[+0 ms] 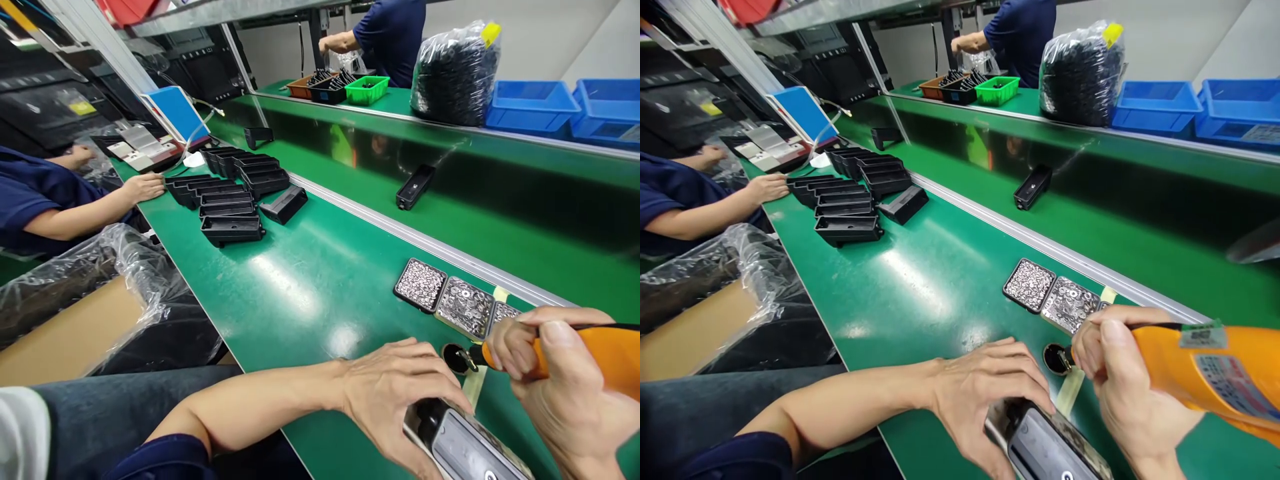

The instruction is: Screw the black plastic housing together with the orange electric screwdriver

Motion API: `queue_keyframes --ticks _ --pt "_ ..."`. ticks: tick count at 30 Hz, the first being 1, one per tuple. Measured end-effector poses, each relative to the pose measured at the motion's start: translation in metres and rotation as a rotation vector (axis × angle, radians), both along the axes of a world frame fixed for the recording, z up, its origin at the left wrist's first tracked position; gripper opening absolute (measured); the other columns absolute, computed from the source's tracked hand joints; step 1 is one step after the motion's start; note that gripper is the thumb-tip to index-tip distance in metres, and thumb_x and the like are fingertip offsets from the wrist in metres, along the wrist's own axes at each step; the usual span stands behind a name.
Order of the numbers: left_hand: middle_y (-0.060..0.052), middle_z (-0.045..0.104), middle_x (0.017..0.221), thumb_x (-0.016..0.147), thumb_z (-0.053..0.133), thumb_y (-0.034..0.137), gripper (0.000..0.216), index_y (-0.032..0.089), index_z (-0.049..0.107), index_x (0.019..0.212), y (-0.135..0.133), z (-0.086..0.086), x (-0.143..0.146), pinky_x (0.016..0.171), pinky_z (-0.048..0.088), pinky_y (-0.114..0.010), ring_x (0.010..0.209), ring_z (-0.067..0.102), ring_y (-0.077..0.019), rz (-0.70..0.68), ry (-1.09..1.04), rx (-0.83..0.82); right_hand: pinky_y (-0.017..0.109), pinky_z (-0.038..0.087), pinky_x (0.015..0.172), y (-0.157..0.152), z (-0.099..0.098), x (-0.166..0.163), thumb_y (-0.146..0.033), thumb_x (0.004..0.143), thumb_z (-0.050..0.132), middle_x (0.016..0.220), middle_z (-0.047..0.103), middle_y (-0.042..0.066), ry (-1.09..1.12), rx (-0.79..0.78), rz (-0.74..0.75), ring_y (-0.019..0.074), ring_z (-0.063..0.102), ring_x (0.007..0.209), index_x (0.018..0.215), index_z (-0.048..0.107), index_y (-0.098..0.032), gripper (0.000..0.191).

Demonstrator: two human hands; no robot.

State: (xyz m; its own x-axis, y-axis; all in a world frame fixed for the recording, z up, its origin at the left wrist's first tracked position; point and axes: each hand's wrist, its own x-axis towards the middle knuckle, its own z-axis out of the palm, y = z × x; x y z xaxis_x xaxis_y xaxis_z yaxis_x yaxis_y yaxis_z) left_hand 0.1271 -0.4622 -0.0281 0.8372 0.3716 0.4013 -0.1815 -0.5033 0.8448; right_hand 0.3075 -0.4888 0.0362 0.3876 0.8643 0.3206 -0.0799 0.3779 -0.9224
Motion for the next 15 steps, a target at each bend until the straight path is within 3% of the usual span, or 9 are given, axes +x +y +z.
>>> queue_keyframes --ticks 4,15 --pt "-0.009 0.078 0.105 0.057 0.094 0.072 0.074 0.026 0.071 0.110 0.0003 -0.0008 0.0012 0.090 0.054 -0.041 0.096 0.072 -0.0297 0.005 0.071 -0.007 0.028 0.036 0.040 -0.0034 -0.0033 0.0004 -0.020 0.096 0.068 0.053 0.042 -0.004 0.000 -0.010 0.031 0.0141 0.039 0.041 0.091 0.065 -0.021 0.006" --pt "-0.009 0.076 0.100 0.066 0.094 0.064 0.064 0.023 0.068 0.109 -0.0001 0.0000 0.0011 0.086 0.053 -0.042 0.091 0.071 -0.0278 0.015 -0.047 0.062 0.028 0.037 0.041 -0.0031 -0.0012 0.0023 -0.023 0.097 0.067 0.053 0.040 -0.003 0.002 -0.037 0.055 0.0147 0.039 0.043 0.090 0.064 -0.021 0.007"
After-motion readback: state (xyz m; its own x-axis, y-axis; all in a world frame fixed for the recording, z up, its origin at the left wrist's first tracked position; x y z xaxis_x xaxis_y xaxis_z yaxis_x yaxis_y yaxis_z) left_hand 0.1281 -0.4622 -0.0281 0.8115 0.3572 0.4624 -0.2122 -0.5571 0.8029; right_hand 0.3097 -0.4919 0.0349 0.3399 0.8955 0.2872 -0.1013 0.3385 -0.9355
